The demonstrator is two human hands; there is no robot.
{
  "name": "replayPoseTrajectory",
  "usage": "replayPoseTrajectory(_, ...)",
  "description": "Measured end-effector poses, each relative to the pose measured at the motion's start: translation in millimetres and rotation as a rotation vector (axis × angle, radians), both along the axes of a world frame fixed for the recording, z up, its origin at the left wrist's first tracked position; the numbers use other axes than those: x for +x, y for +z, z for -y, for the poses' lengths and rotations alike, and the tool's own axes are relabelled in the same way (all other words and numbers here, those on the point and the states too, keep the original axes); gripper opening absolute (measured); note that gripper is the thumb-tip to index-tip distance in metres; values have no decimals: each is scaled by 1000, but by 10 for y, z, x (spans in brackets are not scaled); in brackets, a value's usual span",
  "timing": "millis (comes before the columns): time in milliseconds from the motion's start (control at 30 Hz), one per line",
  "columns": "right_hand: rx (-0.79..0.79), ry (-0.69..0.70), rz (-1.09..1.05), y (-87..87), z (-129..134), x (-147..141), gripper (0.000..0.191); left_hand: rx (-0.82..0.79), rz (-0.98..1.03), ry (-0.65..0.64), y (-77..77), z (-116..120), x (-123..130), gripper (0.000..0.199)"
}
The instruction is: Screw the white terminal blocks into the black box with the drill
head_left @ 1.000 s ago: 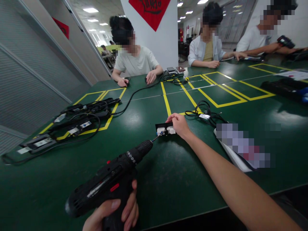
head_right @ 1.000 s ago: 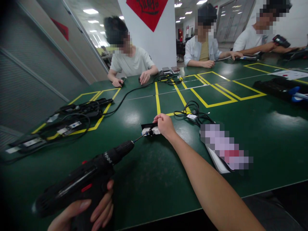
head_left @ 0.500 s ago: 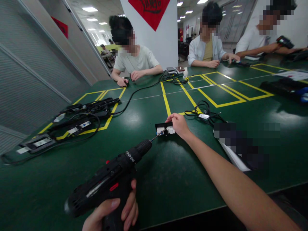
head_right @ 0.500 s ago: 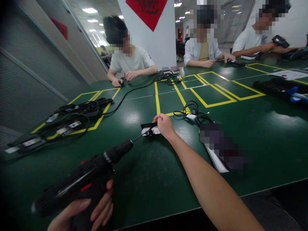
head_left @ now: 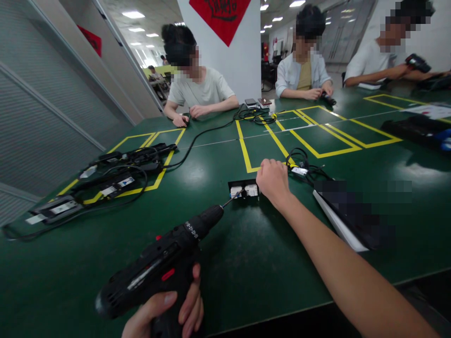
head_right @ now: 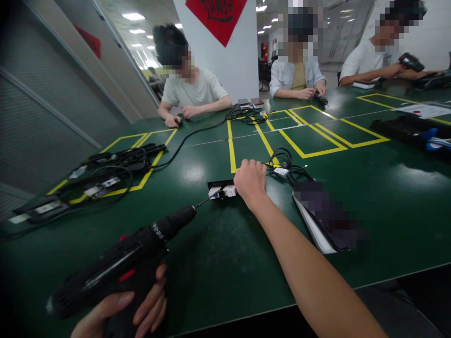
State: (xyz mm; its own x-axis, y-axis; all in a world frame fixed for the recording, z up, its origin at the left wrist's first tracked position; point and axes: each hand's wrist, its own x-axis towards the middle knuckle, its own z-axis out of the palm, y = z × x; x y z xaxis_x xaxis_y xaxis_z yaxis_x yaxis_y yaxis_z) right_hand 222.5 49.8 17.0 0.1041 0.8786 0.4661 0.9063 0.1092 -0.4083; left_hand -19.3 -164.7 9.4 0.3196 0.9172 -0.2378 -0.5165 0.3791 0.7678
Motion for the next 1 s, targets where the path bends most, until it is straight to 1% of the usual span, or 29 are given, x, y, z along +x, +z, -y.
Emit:
replayPoseTrajectory(67,-11,-174,117,118,84,38,27,-3,6,1,-3,-1,-1,31)
replayPoseTrajectory(133,-49,-309,160,245,178,105,31,-4,9,4,-5,-1,-2,31)
replayPoseTrajectory(267,-214,-419,110,455,364,303,44,5,9,6,-17,0,-9,31)
replayPoseTrajectory(367,-327,-456,60,492,443,415,51,16,11,2,-28,-2,-14,31)
replayPoseTrajectory(500,-448,-480,23,448,454,453,55,18,7,2,-32,-5,-11,31)
replayPoseTrajectory(667,-541,-462,-4,427,444,499,62,14,10,4,-14,1,3,32)
replayPoseTrajectory(867,-521,-449,26,454,487,537,63,15,10,-2,-11,-6,-1,32)
replayPoseTrajectory(933,-467,-453,44,483,515,525,60,16,12,-1,-14,-8,-2,33)
replayPoseTrajectory(1000,-359,-440,71,509,534,493,54,14,12,1,-11,-7,2,33)
